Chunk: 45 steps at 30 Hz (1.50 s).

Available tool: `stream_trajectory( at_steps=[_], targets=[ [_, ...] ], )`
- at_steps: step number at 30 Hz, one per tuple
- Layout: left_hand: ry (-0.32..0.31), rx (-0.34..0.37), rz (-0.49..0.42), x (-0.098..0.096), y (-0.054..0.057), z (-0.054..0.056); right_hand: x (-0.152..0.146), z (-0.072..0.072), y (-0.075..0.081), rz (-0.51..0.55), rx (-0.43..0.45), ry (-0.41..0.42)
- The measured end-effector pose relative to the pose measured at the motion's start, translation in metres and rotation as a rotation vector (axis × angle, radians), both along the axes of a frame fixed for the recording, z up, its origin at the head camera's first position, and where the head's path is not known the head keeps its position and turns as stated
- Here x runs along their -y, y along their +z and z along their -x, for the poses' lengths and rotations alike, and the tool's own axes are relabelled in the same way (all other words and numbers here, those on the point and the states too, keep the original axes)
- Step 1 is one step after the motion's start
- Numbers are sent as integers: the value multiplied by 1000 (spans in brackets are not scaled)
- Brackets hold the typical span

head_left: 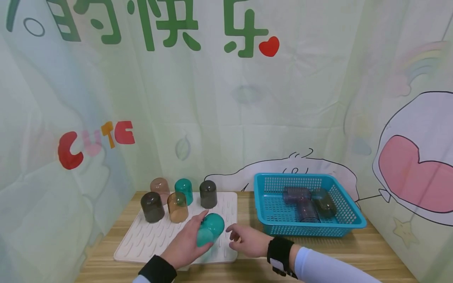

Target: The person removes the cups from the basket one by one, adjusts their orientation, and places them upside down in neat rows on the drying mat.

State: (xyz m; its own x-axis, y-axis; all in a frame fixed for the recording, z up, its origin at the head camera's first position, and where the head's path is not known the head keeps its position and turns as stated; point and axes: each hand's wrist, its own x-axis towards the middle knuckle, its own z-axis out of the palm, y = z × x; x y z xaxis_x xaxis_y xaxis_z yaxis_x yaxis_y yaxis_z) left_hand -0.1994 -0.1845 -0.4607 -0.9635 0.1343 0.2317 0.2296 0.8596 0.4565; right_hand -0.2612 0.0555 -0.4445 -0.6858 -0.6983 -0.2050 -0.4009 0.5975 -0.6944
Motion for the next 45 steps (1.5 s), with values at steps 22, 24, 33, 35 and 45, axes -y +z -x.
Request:
stream_trajectory(
  at_steps=[22, 24, 33, 35, 45],
  targets=[
    [243, 57, -224, 15, 2, 57, -4, 1, -28, -259, -193, 279],
    [257, 61, -210, 14, -1, 62, -5, 5, -35, -252, -213, 300],
    [295, 90, -166, 12, -11, 79, -8, 6, -42, -254, -219, 322],
    [295, 97, -156, 12, -13, 82, -9, 6, -42, -255, -216, 324],
    [286, 101, -110, 7, -18, 92, -10, 9, -46, -272, -179, 324]
  ],
)
